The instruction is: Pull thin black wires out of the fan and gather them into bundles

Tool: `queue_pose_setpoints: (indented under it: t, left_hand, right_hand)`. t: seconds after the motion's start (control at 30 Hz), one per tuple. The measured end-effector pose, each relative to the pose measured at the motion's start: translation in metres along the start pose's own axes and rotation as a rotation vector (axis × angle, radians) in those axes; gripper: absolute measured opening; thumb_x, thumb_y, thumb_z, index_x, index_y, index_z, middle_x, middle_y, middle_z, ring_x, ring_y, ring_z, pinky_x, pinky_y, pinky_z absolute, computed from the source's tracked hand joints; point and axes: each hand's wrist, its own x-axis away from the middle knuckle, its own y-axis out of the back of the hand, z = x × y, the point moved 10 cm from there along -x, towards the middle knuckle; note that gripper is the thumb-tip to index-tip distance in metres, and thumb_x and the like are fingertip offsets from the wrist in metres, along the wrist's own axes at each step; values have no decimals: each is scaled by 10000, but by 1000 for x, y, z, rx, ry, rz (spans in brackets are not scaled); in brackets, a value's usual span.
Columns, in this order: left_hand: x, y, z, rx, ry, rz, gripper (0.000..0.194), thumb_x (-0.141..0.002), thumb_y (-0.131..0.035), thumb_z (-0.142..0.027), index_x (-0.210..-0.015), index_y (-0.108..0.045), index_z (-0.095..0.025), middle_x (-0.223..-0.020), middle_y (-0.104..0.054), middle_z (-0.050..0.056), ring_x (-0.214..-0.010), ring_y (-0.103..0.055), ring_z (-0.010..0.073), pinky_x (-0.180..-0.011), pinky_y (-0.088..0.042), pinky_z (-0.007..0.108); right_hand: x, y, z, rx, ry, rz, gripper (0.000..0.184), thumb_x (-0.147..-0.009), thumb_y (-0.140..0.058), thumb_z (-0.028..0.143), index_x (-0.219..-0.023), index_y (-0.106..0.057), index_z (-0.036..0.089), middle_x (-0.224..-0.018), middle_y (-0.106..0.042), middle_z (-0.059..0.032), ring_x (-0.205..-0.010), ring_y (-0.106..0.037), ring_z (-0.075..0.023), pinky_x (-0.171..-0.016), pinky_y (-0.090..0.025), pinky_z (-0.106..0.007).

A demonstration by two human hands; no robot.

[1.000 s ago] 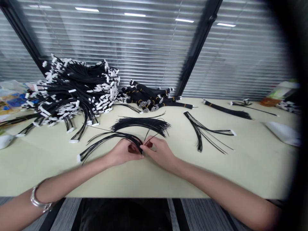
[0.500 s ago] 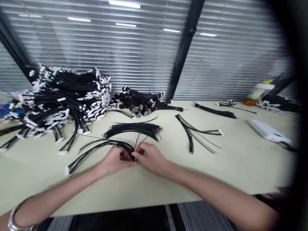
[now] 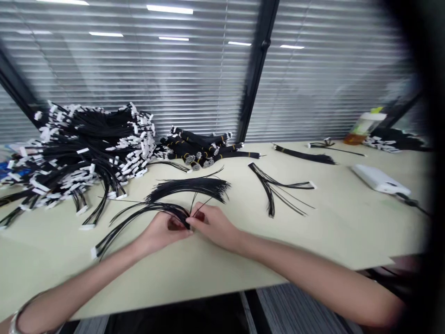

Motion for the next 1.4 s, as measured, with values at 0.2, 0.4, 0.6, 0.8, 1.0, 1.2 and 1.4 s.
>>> queue_pose_setpoints:
  t: [0.2,0.4,0.6,0.8,1.0,1.2,1.4]
  left_hand:
    - [0,-3,-8,-11,-25,61,316,-699,-726,-322,-915,-595,-133,-888,-601,48,-799,-569,161,-714,-481,274]
    - [1,0,-10,11,-5,35,339,-698,-727,-323,-939,-586,-131,-944,-607,66,-821,-579,165,-745,-493,285]
    - [5,19,-26,46,-97,-148,301,-713,-716,-318,-927,-570,-165,-1062,-604,57,-914,-575,175,-821,-485,306]
    - [11,35,-31,75,-121,-300,335,-709,-716,-338,-954,-574,-160,-1059,-605,63,-883,-579,169,-789,-491,288]
    - [15,45,-38,156,-178,-394,317,-717,-713,-297,-963,-571,-158,-1062,-599,46,-842,-562,133,-787,-476,251]
    - [15,49,-33,180,-128,-424,338,-747,-686,-316,-1023,-569,-160,-978,-610,31,-787,-546,117,-743,-440,226]
    - [13,45,-28,195,-61,-395,348,-738,-687,-350,-1012,-566,-172,-848,-605,7,-709,-534,113,-675,-415,218]
  right_hand:
    - [-14,34,-18,-487,-35,-155,182,-854,-531,358,-838,-494,180,-669,-510,23,-618,-480,-95,-626,-395,-240]
    - [-31,109,-60,-361,-116,-325,313,-882,-361,486,-927,-481,200,-779,-553,-16,-675,-523,-107,-691,-438,-267]
    - [-33,140,-85,125,-226,-201,243,-780,-515,386,-734,-588,158,-716,-600,-70,-664,-527,-160,-645,-388,-295]
    - [-24,117,-86,628,-238,-74,150,-708,-614,279,-619,-587,162,-745,-605,-98,-691,-529,-198,-636,-320,-305]
    - [-24,102,-77,880,-215,-42,135,-791,-499,231,-744,-587,140,-864,-607,-123,-738,-547,-200,-603,-303,-289]
    - [-24,107,-75,963,-215,-73,196,-860,-398,198,-852,-584,135,-891,-612,-118,-736,-546,-184,-617,-311,-283]
    - [-25,104,-75,959,-178,-79,165,-806,-422,93,-846,-575,140,-890,-603,-112,-788,-531,-192,-637,-306,-285]
